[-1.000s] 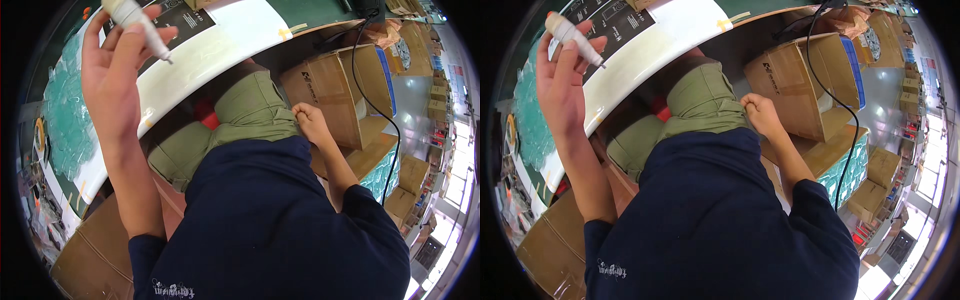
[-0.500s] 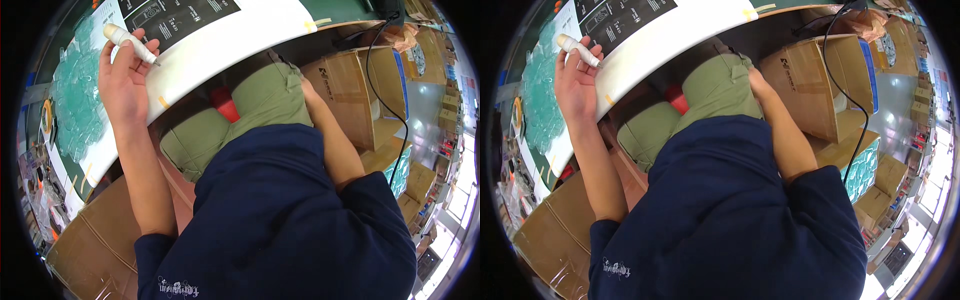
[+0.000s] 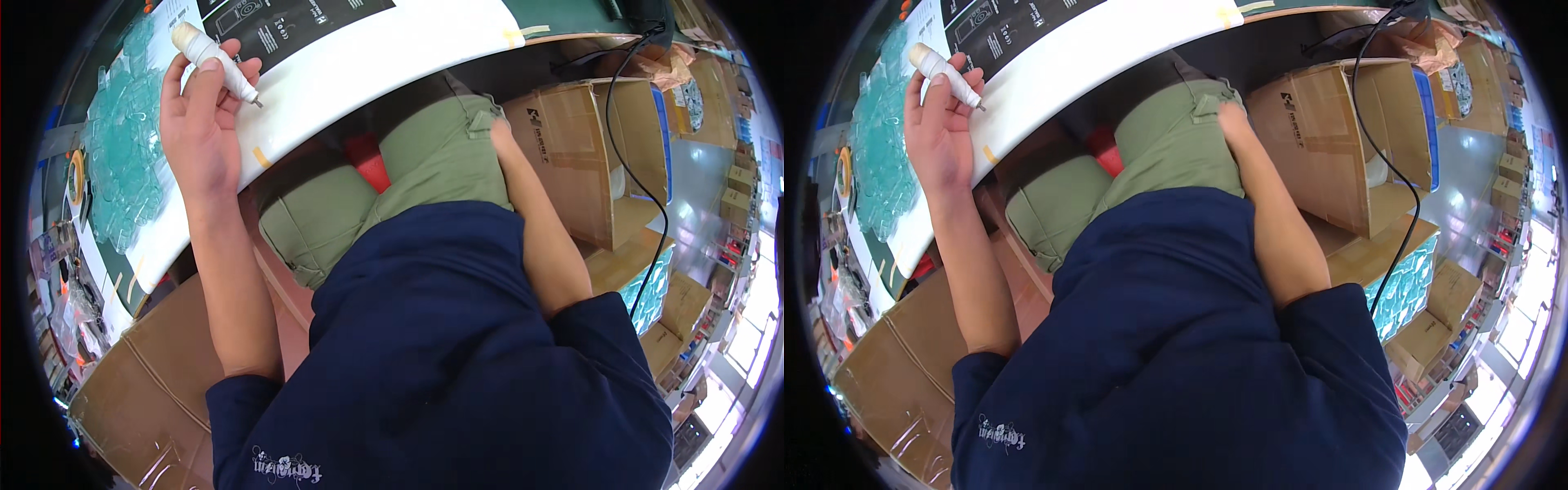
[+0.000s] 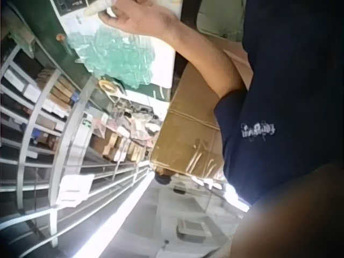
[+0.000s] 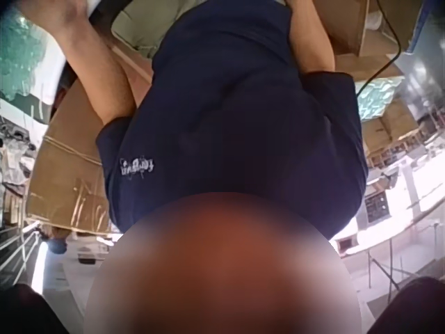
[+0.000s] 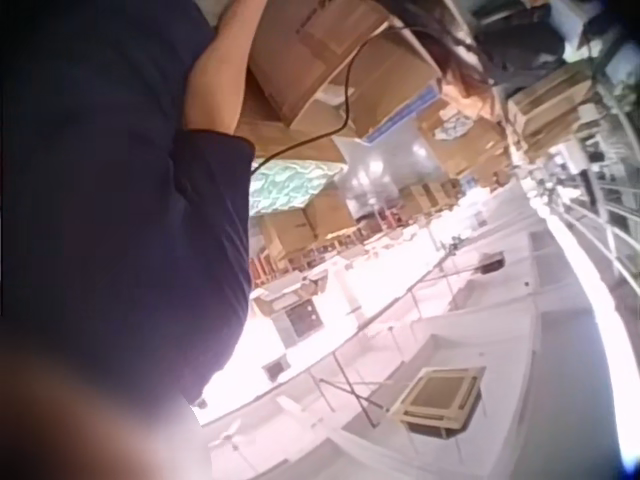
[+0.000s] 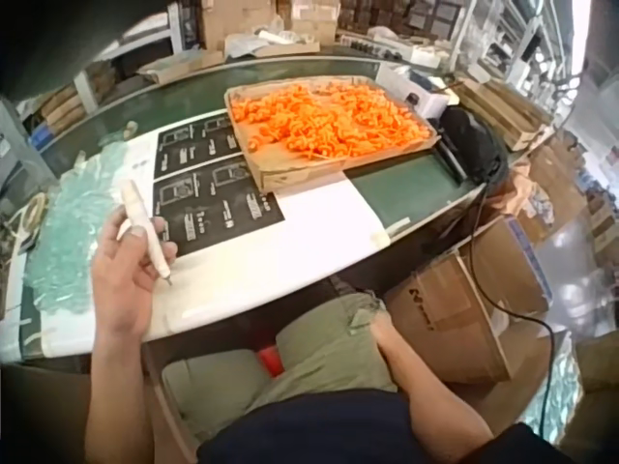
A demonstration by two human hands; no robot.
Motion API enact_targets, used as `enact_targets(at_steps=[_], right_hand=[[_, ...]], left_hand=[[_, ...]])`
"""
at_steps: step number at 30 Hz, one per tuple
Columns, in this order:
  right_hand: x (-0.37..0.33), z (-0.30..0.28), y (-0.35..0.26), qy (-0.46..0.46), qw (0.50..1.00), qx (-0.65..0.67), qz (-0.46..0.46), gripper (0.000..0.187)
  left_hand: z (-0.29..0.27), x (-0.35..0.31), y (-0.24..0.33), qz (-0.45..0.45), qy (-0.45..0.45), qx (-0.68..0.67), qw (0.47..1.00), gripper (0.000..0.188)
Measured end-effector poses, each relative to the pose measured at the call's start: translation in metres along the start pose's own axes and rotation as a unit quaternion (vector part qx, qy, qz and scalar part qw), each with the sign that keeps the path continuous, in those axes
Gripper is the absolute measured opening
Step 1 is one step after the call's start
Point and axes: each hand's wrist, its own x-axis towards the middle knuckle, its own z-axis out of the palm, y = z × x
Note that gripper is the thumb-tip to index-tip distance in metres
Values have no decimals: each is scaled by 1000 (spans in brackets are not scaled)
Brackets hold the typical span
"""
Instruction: The person assembles small orange gears into a clear plastic component housing using a white pin tool.
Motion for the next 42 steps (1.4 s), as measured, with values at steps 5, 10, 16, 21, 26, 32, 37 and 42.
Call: enact_targets(at_steps=[5,10,16,21,26,32,37,42], right_hand=[[2,1,8,16,993,106,59,50],[11,-15,72,21,996,-80,-28,50],[13,-19,142,63,993,3,-102,53],[13,-18,142,66,991,2,-117,56],[-2,-37,134,-1,997,-13,-76,59],[-76,-49,-14,-111,953,-254,126,46],[-96,-39,-95,-79,938,-287,178,38],[-84,-34,-198,-203,871,-447,21,29]], left_hand=[[4,-1,1,6,9,-2,1000,54],[6,9,23,-60,4,47,997,44],[42,18,39,-74,45,475,876,35],[34,25,26,-62,35,537,841,39],[24,17,20,80,11,593,801,50],[-36,-140,-7,322,40,402,856,31],[3,-304,-72,-174,220,460,843,53],[16,-316,-42,-274,281,319,863,47]])
